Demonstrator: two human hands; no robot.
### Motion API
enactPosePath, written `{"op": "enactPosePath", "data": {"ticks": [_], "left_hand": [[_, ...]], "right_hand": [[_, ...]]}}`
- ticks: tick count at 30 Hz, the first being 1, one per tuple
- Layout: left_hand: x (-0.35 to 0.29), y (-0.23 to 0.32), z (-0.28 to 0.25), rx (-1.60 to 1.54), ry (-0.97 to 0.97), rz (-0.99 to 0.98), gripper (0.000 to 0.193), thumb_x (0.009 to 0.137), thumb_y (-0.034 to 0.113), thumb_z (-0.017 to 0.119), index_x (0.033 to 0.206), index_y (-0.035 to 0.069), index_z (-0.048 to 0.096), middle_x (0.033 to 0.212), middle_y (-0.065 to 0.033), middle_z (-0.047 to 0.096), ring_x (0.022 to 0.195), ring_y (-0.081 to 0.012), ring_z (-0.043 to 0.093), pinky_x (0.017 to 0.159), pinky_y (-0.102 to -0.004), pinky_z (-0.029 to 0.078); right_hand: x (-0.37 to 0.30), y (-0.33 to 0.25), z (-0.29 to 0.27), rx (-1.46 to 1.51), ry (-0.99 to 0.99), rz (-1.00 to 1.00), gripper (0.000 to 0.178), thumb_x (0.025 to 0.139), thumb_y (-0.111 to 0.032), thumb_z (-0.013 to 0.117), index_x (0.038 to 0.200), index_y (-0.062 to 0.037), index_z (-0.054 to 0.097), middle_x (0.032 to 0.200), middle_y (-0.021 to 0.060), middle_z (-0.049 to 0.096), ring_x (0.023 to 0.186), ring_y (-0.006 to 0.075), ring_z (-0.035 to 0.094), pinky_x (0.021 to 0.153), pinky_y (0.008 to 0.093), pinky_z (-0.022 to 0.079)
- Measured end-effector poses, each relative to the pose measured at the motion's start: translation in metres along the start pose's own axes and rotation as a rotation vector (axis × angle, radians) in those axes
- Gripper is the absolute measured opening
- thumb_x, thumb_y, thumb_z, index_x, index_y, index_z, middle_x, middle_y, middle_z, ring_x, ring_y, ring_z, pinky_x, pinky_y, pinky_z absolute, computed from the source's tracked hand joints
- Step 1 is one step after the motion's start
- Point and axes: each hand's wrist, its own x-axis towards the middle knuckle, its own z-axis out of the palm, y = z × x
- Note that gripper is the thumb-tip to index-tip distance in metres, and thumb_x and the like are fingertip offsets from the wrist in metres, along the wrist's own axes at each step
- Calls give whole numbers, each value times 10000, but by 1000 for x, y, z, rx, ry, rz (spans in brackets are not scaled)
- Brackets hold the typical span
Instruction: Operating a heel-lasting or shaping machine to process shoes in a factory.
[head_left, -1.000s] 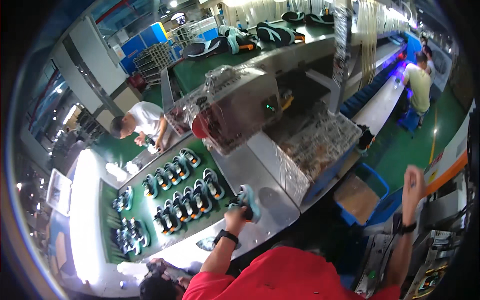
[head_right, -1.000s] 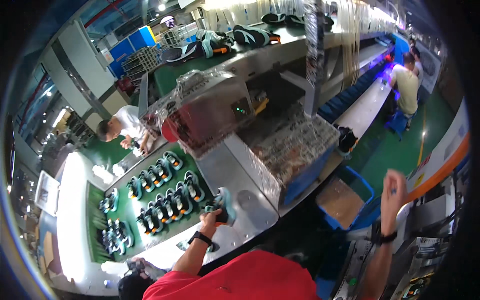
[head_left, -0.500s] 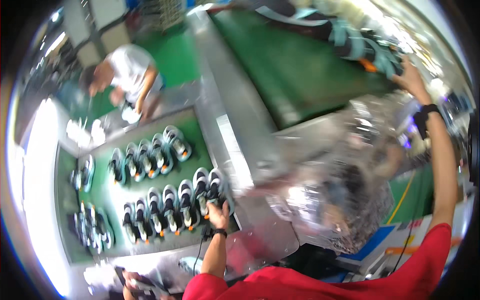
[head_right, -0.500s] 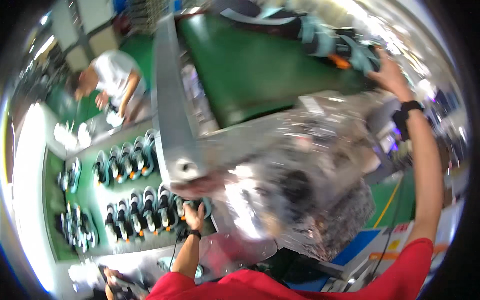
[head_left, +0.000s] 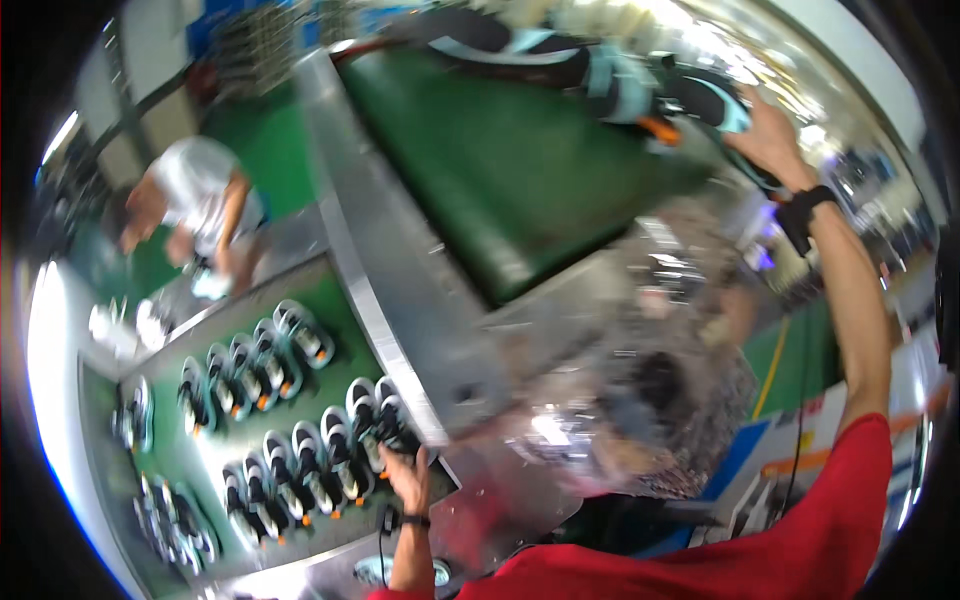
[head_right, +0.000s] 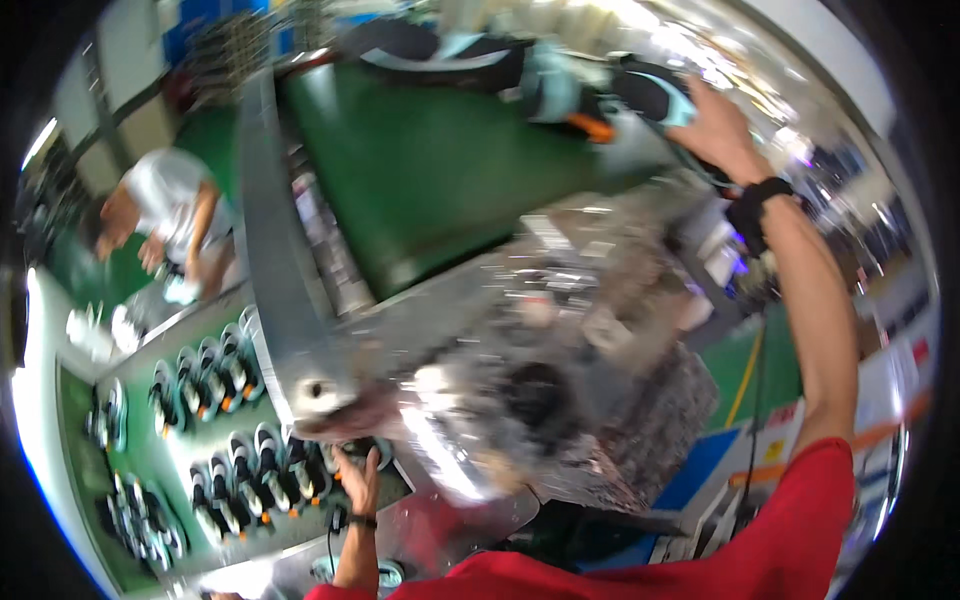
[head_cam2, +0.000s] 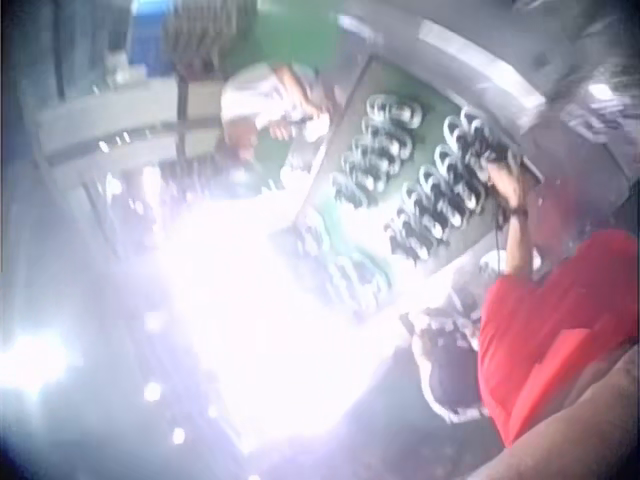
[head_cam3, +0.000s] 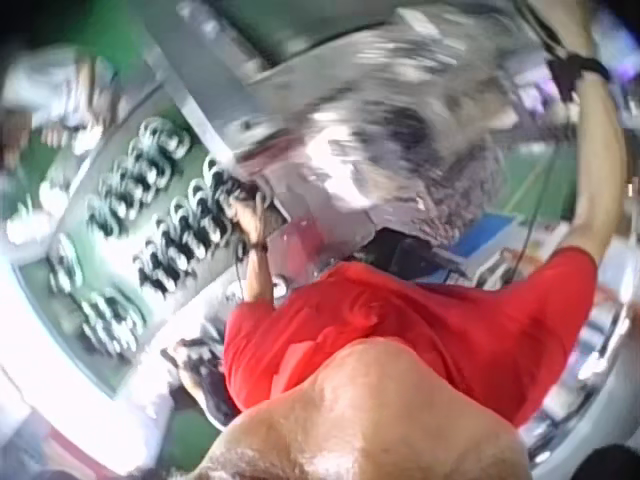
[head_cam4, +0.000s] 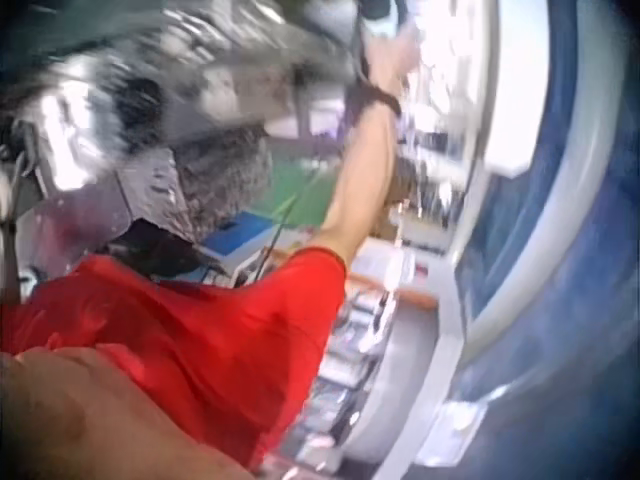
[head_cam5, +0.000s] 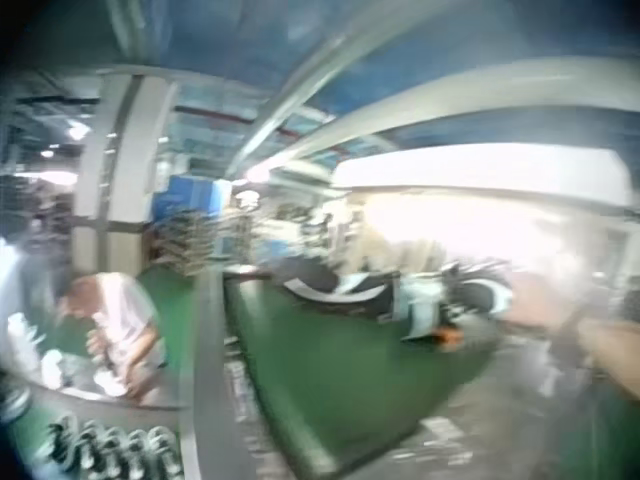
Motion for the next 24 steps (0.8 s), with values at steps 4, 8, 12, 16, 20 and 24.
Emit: {"op": "enactPosePath", "data": {"ticks": [4, 8, 12, 16, 20, 24], "left_hand": [[-55, 99, -38, -182, -327, 228, 769, 781, 177, 770, 1381, -102, 377, 1310, -296, 516, 1177, -364, 547, 1010, -416, 419], [-136, 271, -58, -919, -1081, -2, 735, 834, 85, 732, 1439, -59, 341, 1450, -245, 417, 1341, -299, 435, 1128, -403, 322], [-178, 412, -38, -1296, -1250, 367, 981, 809, 233, 791, 1517, -9, 157, 1537, -235, 269, 1420, -352, 294, 1165, -462, 237], [-268, 483, -21, -1441, -1264, 473, 929, 892, 509, 631, 1523, 21, 155, 1493, -143, 348, 1361, -287, 375, 1123, -426, 311], [-318, 460, 23, -1157, -1307, 484, 648, 966, 420, 528, 1399, -25, 344, 1336, -176, 488, 1192, -263, 523, 1009, -413, 428], [-400, 476, 8, -1246, -1883, 172, 547, 916, 295, 608, 1318, -31, 432, 1236, -178, 552, 1081, -289, 594, 934, -428, 495]], "right_hand": [[-73, 35, -70, 170, 121, 112, 794, 656, -307, 730, 1364, -84, 452, 927, 238, 681, 889, 415, 656, 811, 473, 513], [-188, 62, -104, 447, 478, -19, 818, 614, -221, 760, 1371, -121, 465, 893, 171, 697, 764, 290, 692, 758, 381, 547], [-314, 56, -134, 576, 426, 31, 801, 657, -151, 761, 1382, -32, 442, 1246, 182, 618, 1007, 318, 669, 867, 361, 550], [-415, 48, -135, 94, 469, 117, 586, 760, -231, 740, 1286, -51, 554, 1270, 183, 570, 1086, 328, 619, 908, 420, 519], [-507, 55, -152, 228, 296, 215, 402, 868, -240, 612, 1243, -98, 601, 1389, 211, 476, 1227, 350, 503, 952, 445, 424], [-632, 104, -190, 320, 673, 682, 636, 753, -171, 756, 1313, -32, 490, 1356, 192, 515, 1149, 318, 552, 911, 416, 473]]}}
